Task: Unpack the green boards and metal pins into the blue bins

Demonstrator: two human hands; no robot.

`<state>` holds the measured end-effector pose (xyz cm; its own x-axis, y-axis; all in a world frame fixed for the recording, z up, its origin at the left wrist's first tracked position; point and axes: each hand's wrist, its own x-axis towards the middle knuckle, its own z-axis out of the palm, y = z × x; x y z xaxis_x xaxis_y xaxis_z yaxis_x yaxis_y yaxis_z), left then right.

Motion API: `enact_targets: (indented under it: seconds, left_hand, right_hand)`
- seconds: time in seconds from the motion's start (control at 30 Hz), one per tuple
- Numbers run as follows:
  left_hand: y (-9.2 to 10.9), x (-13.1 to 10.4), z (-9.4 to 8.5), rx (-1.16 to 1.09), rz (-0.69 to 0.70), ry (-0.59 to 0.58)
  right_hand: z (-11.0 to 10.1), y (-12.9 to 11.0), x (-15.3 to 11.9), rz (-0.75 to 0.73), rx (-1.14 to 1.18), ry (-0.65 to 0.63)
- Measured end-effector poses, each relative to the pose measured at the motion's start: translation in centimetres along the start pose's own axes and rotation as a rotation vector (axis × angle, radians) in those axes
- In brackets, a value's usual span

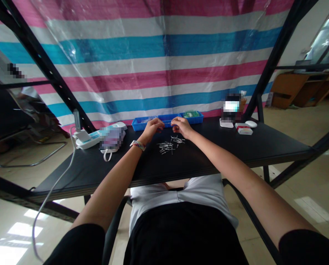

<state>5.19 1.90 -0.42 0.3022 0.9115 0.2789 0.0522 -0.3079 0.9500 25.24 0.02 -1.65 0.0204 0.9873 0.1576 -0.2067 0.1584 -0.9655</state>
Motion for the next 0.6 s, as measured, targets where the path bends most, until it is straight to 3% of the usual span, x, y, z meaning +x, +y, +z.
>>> enact_targets:
  seconds: [0.3,0.47,0.6]
  left_hand:
    - [-0.4,0.3,-0.1,0.075,-0.027,-0.042]
    - [-1.0,0.4,0.1,0.258,0.076,-0.211]
    - [-1.2,0.0,0.4,0.403,0.087,-0.333]
  right_hand:
    - [0.1,0.2,0.4,-0.068,-0.012,0.066]
    - [-0.4,-0.2,1.5,-0.156,-0.025,0.219]
    - [-1.8,-0.2,2.5,-0.159,-0.144,0.201]
